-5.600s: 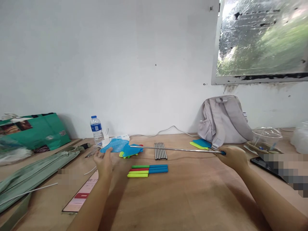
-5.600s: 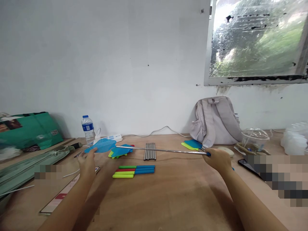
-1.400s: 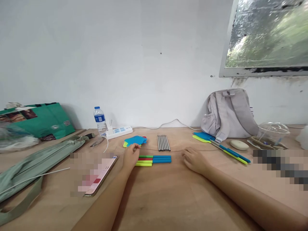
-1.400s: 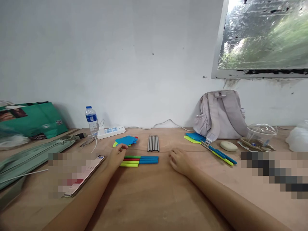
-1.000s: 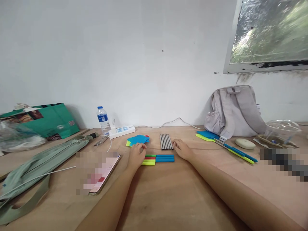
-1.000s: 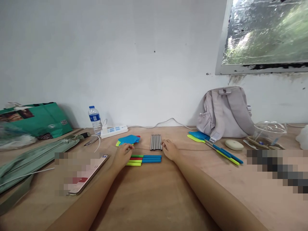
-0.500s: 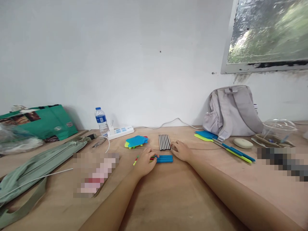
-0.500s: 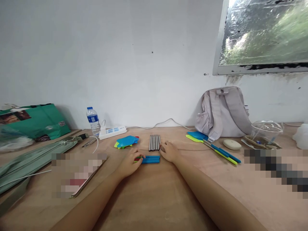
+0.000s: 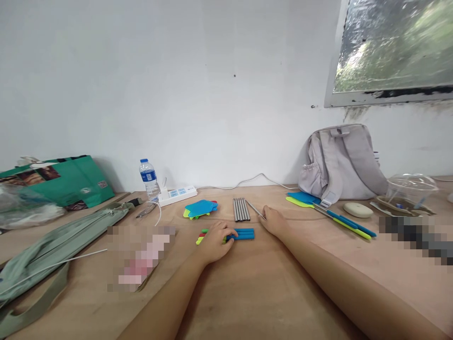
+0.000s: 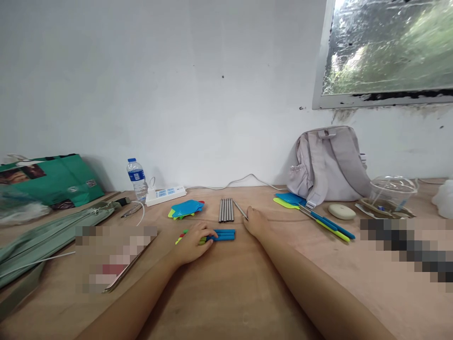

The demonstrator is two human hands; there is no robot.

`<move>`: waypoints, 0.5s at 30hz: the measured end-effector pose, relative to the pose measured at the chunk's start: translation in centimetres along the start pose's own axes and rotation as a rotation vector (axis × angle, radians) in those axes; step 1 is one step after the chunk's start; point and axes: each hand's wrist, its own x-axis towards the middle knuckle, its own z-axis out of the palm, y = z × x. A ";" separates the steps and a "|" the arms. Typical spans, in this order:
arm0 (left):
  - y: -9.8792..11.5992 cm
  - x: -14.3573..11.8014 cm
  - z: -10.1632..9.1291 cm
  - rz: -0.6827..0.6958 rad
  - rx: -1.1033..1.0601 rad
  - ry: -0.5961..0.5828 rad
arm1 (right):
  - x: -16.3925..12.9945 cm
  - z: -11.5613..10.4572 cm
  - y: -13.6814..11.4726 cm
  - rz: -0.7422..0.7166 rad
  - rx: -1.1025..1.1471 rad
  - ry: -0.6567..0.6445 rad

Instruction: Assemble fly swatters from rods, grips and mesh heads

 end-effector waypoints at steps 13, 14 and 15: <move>0.6 0.1 -0.1 0.004 -0.008 -0.023 | -3.2 -1.8 3.7 0.219 0.516 0.263; 0.6 0.1 -0.1 0.006 -0.012 -0.028 | -3.8 -1.7 3.3 0.228 0.608 0.263; 0.6 0.1 0.0 0.008 -0.015 -0.033 | -4.5 -1.6 2.7 0.235 0.713 0.251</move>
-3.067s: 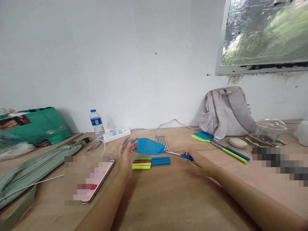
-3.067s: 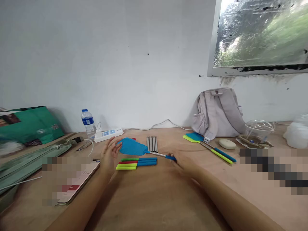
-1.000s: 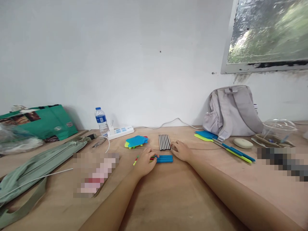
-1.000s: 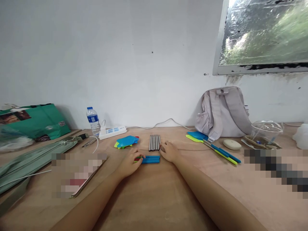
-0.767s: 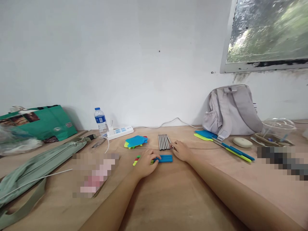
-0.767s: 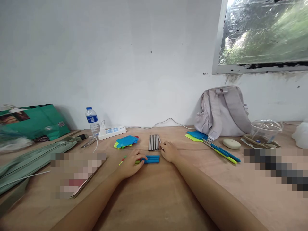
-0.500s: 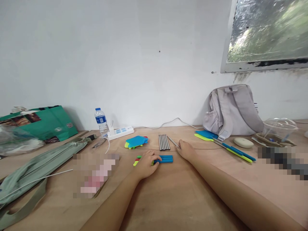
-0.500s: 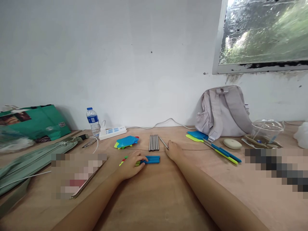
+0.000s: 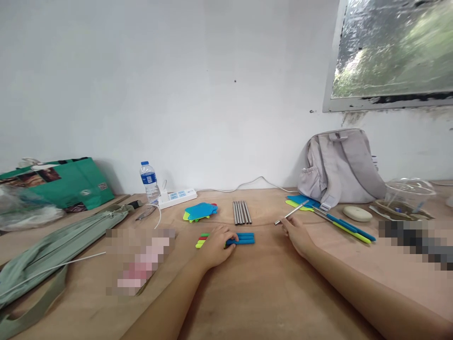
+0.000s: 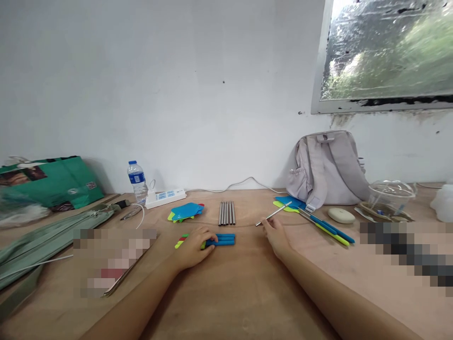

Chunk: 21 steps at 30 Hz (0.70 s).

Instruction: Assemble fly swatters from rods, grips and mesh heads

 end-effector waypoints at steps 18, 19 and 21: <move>-0.2 0.1 0.3 0.029 -0.029 -0.002 | -3.5 1.2 -3.5 0.289 0.744 -0.484; -0.1 0.1 0.3 0.027 -0.009 -0.007 | -3.5 1.1 -3.6 0.287 0.758 -0.490; 0.0 0.2 0.3 0.039 0.044 -0.021 | -3.6 0.8 -3.9 0.282 0.798 -0.473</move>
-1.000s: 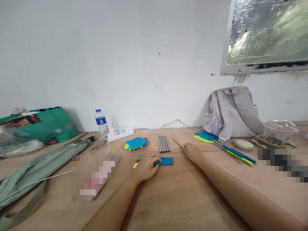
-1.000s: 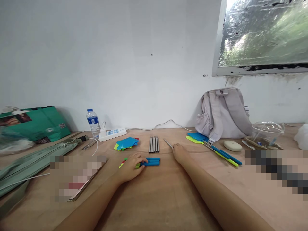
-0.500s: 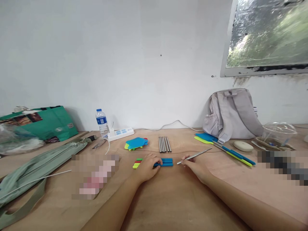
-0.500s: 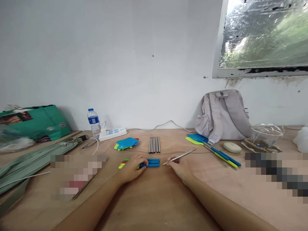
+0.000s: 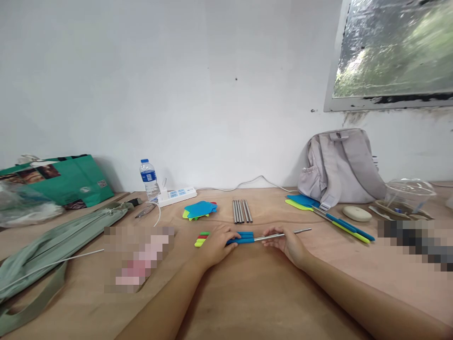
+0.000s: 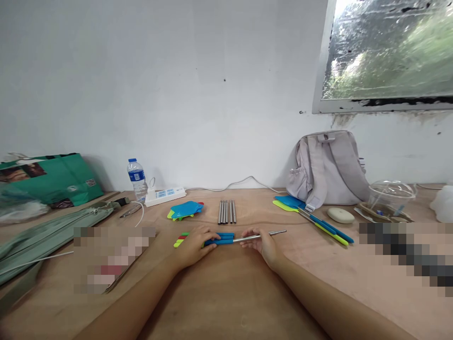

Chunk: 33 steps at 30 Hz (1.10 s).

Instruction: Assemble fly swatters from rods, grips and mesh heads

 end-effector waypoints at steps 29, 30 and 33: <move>5.7 -0.1 0.1 0.011 0.128 -0.032 | -1.8 4.0 -1.1 0.001 0.300 -0.152; 5.8 0.1 0.0 -0.023 0.111 -0.023 | -1.7 4.1 -1.3 -0.009 0.363 -0.054; 5.9 0.3 -0.1 -0.110 0.106 -0.027 | -1.1 3.6 -2.0 -0.087 0.545 0.237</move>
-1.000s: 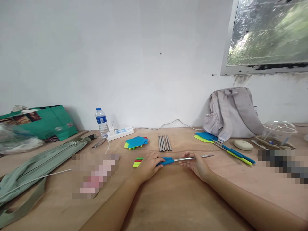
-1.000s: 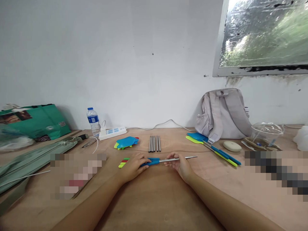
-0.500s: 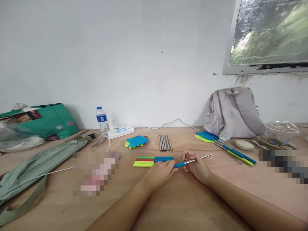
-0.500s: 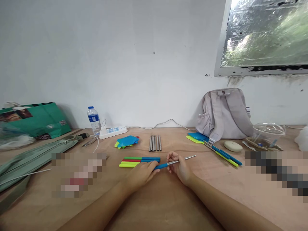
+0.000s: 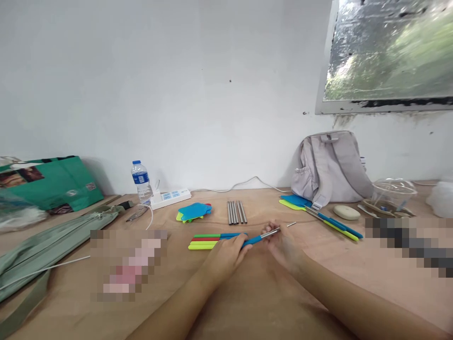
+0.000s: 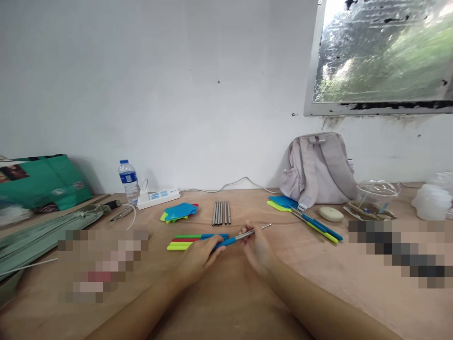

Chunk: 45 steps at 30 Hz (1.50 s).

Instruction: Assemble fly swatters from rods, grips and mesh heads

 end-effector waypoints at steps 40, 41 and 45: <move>2.2 -0.8 0.7 -0.076 -0.210 0.230 | -0.8 1.2 2.4 0.003 -0.057 -0.262; 1.4 -0.8 0.5 -0.076 -0.243 0.282 | -0.6 0.9 1.9 0.011 -0.093 -0.274; -4.4 -0.1 -0.6 -0.181 -0.271 0.709 | 0.9 -0.6 -1.1 -0.021 -0.221 -0.202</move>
